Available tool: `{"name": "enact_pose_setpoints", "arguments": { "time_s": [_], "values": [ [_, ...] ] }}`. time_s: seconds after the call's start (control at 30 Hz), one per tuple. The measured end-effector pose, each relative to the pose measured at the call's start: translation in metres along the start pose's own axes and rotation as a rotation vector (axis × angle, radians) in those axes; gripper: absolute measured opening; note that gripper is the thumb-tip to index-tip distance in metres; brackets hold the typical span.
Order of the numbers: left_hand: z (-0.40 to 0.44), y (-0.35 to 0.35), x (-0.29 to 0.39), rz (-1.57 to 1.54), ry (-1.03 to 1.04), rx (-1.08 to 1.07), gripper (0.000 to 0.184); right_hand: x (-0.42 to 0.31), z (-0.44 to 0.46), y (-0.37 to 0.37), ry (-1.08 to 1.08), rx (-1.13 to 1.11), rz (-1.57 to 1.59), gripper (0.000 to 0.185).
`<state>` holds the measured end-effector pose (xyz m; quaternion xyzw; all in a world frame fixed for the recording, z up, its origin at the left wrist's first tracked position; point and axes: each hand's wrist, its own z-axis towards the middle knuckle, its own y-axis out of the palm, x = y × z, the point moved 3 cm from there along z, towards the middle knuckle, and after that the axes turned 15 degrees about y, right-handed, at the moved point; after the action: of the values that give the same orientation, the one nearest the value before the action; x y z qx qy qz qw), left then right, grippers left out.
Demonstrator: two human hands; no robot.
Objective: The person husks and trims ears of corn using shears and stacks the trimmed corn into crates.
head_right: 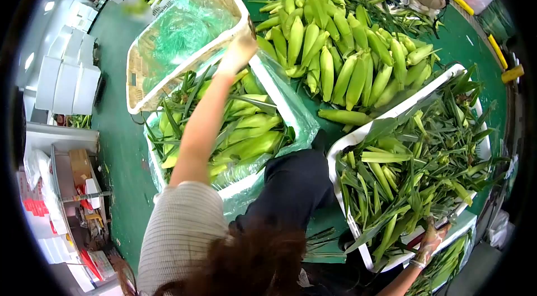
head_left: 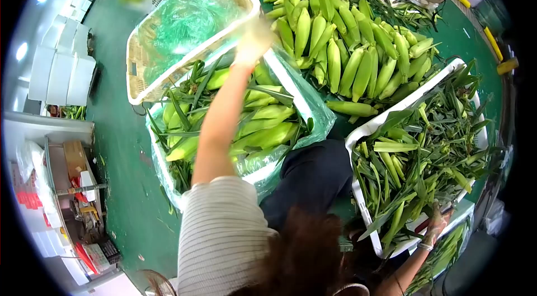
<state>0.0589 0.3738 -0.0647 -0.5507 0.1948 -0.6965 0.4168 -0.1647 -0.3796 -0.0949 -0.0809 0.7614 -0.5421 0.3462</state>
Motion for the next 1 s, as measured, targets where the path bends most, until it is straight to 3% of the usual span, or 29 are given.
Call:
{"name": "enact_pose_setpoints", "arguments": {
  "time_s": [0.03,0.07,0.1,0.13,0.17,0.2,0.23,0.27,0.37,0.43,0.5,0.6,0.7,0.77,0.83,0.9,0.93,1.0],
  "values": [
    [-0.024,0.000,-0.052,0.345,0.003,-0.350,0.037,-0.017,-0.014,0.000,0.018,0.012,-0.066,0.070],
    [-0.054,-0.028,-0.051,0.585,-0.159,-0.546,0.046,-0.051,-0.046,-0.005,0.020,0.004,-0.169,0.073],
    [-0.077,-0.032,-0.097,0.687,-0.169,-0.620,0.043,-0.062,-0.058,-0.001,0.027,-0.038,-0.148,0.080],
    [-0.098,-0.048,-0.086,0.755,-0.159,-0.609,0.035,-0.057,-0.054,0.012,-0.091,0.021,-0.159,0.080],
    [-0.115,-0.037,-0.142,0.936,-0.093,-0.433,0.031,-0.051,-0.051,0.021,-0.202,0.082,-0.171,0.081],
    [-0.115,-0.041,-0.132,0.999,-0.033,-0.417,0.031,-0.064,-0.065,0.019,-0.309,0.093,-0.174,0.084],
    [-0.116,-0.043,-0.124,0.899,0.072,-0.319,0.034,-0.079,-0.083,0.018,-0.411,0.112,-0.171,0.087],
    [-0.116,-0.040,-0.115,0.839,0.117,-0.283,0.037,-0.083,-0.102,0.018,-0.535,0.293,-0.277,0.087],
    [-0.082,-0.041,0.001,0.608,0.243,-0.061,0.047,-0.144,-0.162,0.000,-0.505,-0.189,-0.065,0.077],
    [-0.058,-0.018,0.071,0.350,0.620,0.142,0.057,-0.179,-0.200,-0.005,-0.399,-0.466,-0.037,0.074],
    [-0.047,0.009,0.164,0.336,0.790,0.067,0.063,-0.175,-0.207,0.015,-0.535,-0.473,-0.085,0.081],
    [-0.051,0.057,0.278,0.480,0.852,-0.109,0.067,-0.188,-0.208,0.007,-0.293,-0.720,0.107,0.088],
    [-0.072,0.103,0.348,0.597,1.008,-0.160,0.060,-0.174,-0.180,0.007,-0.176,-0.699,0.203,0.092],
    [-0.096,0.131,0.373,0.517,1.151,-0.113,0.053,-0.161,-0.157,0.013,-0.169,-0.725,0.545,0.091],
    [-0.120,0.143,0.401,0.550,1.189,-0.201,0.053,-0.161,-0.151,-0.007,-0.066,-0.813,0.767,0.074],
    [-0.132,0.156,0.412,0.547,1.233,-0.224,0.052,-0.129,-0.124,0.022,-0.077,-0.733,0.690,0.033],
    [-0.134,0.161,0.417,0.523,1.267,-0.247,0.052,-0.127,-0.127,0.014,-0.058,-0.794,0.703,0.050],
    [-0.136,0.172,0.423,0.503,1.305,-0.300,0.054,-0.106,-0.116,0.023,-0.064,-0.671,0.551,0.043]
  ]
}}
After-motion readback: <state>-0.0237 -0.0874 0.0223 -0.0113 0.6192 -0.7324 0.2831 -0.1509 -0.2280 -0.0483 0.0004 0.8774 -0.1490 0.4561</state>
